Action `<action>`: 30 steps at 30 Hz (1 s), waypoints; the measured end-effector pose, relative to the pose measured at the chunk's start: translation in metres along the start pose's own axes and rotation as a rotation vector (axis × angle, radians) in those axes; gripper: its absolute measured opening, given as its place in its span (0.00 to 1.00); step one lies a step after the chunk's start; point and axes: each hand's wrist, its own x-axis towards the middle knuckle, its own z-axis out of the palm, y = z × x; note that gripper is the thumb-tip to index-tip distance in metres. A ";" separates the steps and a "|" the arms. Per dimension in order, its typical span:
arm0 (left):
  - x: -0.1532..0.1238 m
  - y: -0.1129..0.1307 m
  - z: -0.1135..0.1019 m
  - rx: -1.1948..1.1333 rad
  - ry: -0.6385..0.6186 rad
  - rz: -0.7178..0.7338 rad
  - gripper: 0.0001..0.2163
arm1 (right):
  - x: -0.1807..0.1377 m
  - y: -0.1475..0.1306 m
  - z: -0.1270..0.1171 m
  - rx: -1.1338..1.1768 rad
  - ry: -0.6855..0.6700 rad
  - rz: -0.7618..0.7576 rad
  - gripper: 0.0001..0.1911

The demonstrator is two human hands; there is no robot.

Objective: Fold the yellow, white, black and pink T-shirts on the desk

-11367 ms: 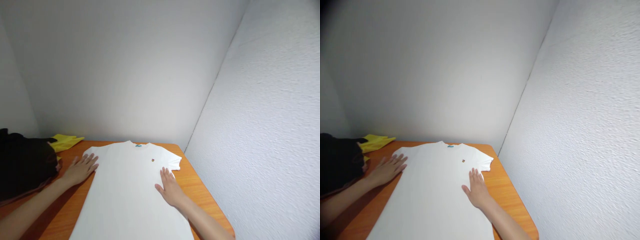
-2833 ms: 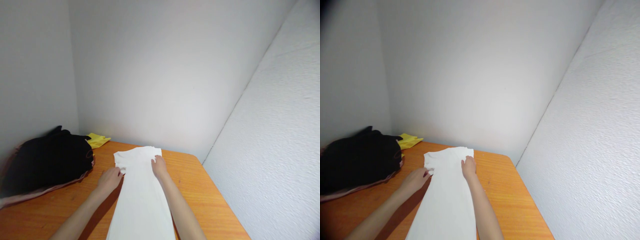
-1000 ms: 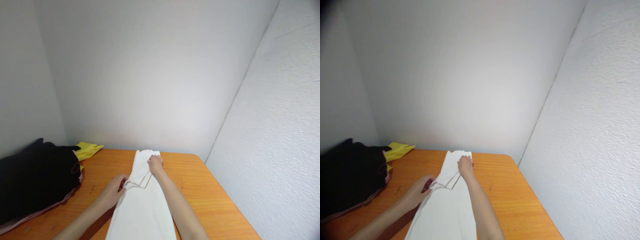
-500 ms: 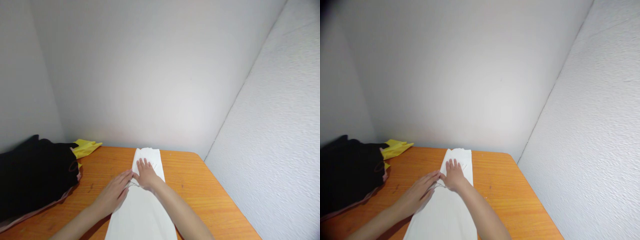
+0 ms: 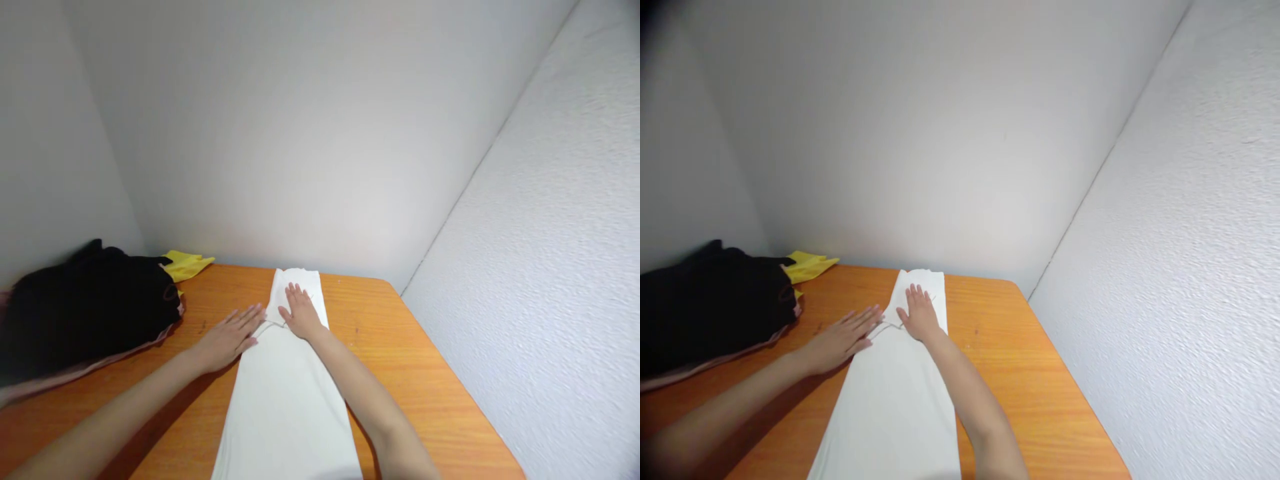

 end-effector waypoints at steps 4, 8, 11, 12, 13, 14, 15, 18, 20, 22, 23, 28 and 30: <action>-0.039 0.003 -0.016 0.036 0.095 -0.137 0.25 | -0.059 -0.009 -0.025 0.008 0.016 -0.107 0.37; -0.070 0.040 -0.019 -0.078 -0.008 0.099 0.25 | -0.123 -0.025 -0.042 0.023 -0.138 -0.289 0.40; -0.080 0.066 -0.015 -0.131 -0.107 0.225 0.29 | -0.157 -0.033 -0.049 0.048 -0.282 -0.377 0.41; -0.082 0.071 -0.012 -0.133 -0.129 0.229 0.30 | -0.166 -0.035 -0.050 0.059 -0.314 -0.378 0.42; -0.083 0.073 -0.010 -0.129 -0.147 0.222 0.30 | -0.175 -0.035 -0.051 0.069 -0.335 -0.370 0.42; -0.084 0.074 -0.008 -0.122 -0.156 0.210 0.30 | -0.183 -0.036 -0.053 0.079 -0.350 -0.359 0.42; -0.085 0.073 -0.006 -0.113 -0.159 0.202 0.29 | -0.191 -0.036 -0.055 0.088 -0.361 -0.349 0.42; -0.086 0.069 -0.003 -0.091 -0.144 0.191 0.29 | -0.218 -0.035 -0.064 0.111 -0.390 -0.330 0.42; -0.090 0.069 -0.005 -0.082 -0.122 0.181 0.28 | -0.237 -0.034 -0.072 0.126 -0.409 -0.317 0.42; -0.098 0.073 -0.010 -0.070 -0.106 0.185 0.28 | -0.257 -0.033 -0.081 0.141 -0.421 -0.320 0.45; -0.105 0.076 -0.014 -0.066 -0.108 0.214 0.29 | -0.268 -0.032 -0.084 0.144 -0.423 -0.328 0.47; -0.150 0.103 -0.033 -0.080 -0.133 0.515 0.44 | -0.309 -0.029 -0.081 0.037 -0.345 -0.313 0.50; -0.163 0.114 -0.032 -0.045 -0.056 0.529 0.35 | -0.317 -0.029 -0.073 -0.041 -0.264 -0.288 0.47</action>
